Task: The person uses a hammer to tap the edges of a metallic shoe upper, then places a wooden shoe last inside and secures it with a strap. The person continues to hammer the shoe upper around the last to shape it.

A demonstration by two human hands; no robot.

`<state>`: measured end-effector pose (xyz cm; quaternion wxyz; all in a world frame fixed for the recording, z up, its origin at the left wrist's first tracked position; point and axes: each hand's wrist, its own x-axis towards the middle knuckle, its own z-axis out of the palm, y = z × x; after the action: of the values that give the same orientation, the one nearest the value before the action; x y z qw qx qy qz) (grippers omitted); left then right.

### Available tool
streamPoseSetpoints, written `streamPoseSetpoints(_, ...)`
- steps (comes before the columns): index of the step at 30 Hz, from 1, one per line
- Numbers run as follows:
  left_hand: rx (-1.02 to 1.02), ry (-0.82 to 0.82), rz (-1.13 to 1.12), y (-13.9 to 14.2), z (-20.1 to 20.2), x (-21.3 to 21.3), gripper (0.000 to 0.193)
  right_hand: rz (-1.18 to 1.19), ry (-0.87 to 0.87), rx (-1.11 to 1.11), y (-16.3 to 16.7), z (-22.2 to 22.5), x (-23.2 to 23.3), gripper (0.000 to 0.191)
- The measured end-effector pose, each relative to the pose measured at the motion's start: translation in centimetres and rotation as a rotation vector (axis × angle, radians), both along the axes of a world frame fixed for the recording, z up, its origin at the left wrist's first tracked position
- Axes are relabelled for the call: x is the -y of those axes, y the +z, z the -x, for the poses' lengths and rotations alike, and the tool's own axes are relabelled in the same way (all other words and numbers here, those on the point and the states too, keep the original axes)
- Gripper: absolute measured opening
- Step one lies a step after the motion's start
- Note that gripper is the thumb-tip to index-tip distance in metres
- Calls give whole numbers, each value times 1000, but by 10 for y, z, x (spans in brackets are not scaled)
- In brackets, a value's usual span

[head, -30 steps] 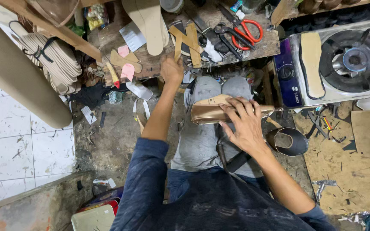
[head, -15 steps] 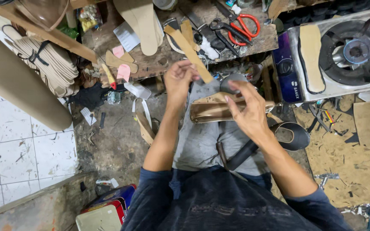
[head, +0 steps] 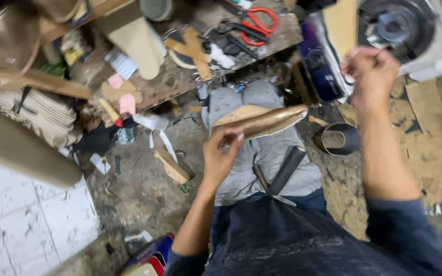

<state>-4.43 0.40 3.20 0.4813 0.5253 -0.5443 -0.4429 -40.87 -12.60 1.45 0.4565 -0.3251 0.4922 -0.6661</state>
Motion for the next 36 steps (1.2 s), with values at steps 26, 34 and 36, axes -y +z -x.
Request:
streamPoseSetpoints(26,127,312,91,-34,6,30,29,-448,-289,129,-31,128,44,6)
streamPoseSetpoints(34,-12,321,65,-43,11,31,29,-442,-313,148,-34,129,34,7)
streamPoseSetpoints(36,56,261,151,-42,11,20,32,-432,-326,133,-34,132,37,7)
